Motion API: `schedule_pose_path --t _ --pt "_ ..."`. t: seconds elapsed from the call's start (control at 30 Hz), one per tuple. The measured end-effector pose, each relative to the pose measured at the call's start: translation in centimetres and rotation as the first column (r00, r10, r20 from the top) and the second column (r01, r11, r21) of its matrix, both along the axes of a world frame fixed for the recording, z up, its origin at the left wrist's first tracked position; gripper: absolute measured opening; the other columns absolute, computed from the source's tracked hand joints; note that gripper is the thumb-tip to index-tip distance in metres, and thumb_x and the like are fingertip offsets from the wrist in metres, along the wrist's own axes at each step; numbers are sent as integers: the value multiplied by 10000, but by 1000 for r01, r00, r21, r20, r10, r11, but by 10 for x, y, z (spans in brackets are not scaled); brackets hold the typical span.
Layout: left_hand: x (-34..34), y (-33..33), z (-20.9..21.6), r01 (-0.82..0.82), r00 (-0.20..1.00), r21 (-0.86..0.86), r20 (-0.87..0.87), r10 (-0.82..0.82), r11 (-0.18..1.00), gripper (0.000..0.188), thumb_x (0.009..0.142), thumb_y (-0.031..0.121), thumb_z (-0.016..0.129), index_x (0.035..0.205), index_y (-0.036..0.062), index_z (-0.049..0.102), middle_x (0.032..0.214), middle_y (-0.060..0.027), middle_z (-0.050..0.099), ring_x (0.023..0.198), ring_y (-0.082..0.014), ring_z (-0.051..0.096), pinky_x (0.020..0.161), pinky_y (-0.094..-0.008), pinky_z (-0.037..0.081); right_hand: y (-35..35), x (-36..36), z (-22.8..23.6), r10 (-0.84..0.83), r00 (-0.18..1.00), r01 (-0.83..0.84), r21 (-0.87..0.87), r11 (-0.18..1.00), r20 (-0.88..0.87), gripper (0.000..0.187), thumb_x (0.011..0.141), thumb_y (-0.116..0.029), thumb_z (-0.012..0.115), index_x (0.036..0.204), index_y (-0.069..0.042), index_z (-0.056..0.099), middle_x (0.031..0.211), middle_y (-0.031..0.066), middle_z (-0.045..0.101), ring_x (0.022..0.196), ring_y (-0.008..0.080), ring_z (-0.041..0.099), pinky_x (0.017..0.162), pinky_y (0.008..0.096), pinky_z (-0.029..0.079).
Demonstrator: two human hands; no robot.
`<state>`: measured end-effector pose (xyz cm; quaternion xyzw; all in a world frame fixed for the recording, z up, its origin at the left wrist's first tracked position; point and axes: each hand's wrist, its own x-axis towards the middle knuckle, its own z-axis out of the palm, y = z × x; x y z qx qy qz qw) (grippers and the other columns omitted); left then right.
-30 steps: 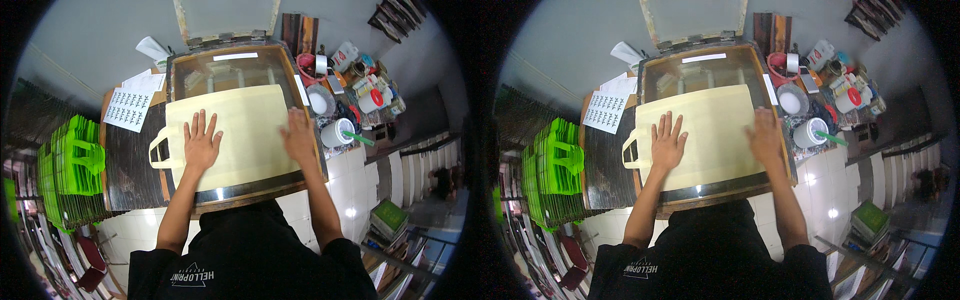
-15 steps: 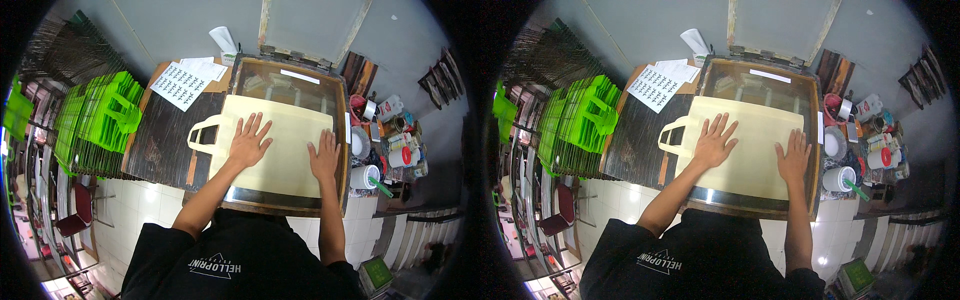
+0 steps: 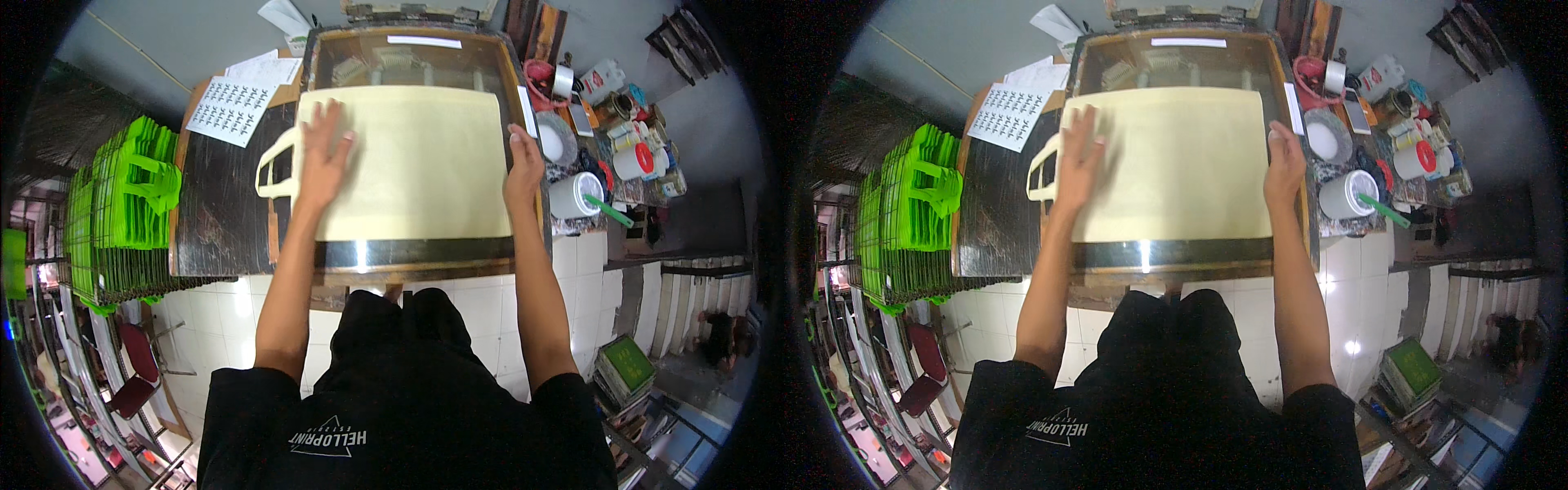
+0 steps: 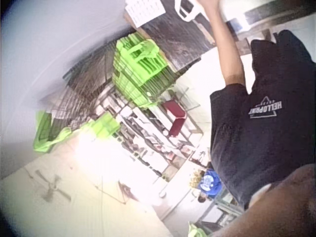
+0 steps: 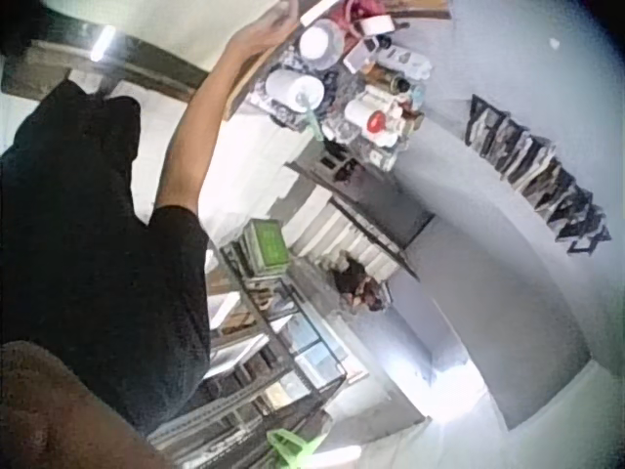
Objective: The person selects a tote bag from a stack, places it on a printing bed, aligns a printed design sheet on top using a ruler and pencil, and applies tape to the edges of the sheet.
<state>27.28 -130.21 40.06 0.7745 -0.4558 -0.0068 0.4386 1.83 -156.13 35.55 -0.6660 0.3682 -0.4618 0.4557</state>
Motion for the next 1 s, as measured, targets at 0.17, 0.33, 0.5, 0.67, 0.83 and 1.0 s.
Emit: schedule_pose_path --t 0.17,0.33,0.5,0.67,0.83,1.0 --pt "-63 91 38 -266 890 -254 -435 136 930 452 1090 218 495 1448 -57 525 1434 -182 612 1361 -242 541 1167 -352 361 8 -38 20 -93 892 -49 300 953 443 364 1019 -226 599 1219 77 632 1032 189 738 1021 246 689 967 341 494" --pt "-169 208 -13 -601 724 -310 -601 338 736 375 1098 269 486 1244 -38 643 1039 -153 740 979 -191 693 945 -346 527 115 -138 39 204 868 -375 327 868 453 218 1004 -155 600 1039 51 660 761 137 671 648 183 622 646 327 527" --pt "-307 289 -114 -579 267 237 -849 456 780 354 1080 309 533 1179 -3 668 981 -92 747 912 -163 682 849 -317 523 214 -207 -36 640 768 -480 637 604 -29 183 1003 -146 622 1046 18 691 773 85 695 669 154 653 636 298 518" --pt "-399 324 -181 -403 63 241 -955 290 883 342 1060 278 585 1179 -33 664 1033 -113 735 924 -174 679 880 -324 527 259 -230 -110 848 347 -455 719 525 -399 177 971 -119 631 1079 2 702 865 100 743 802 161 713 749 310 548" --pt "-425 339 -245 -366 68 431 -871 486 825 382 1020 333 590 1153 -12 684 986 -148 718 939 -230 683 848 -352 511 275 -208 -183 843 -126 -544 747 381 -522 229 947 -189 688 1087 -11 718 909 118 759 853 206 729 805 330 561" --pt "-460 350 -349 -316 -112 674 -726 679 668 454 991 381 591 1199 -12 682 1081 -226 729 1051 -346 697 930 -412 515 266 -159 -281 627 -505 -588 768 253 -593 296 928 -271 706 1063 -10 739 899 126 769 800 187 723 748 343 569"
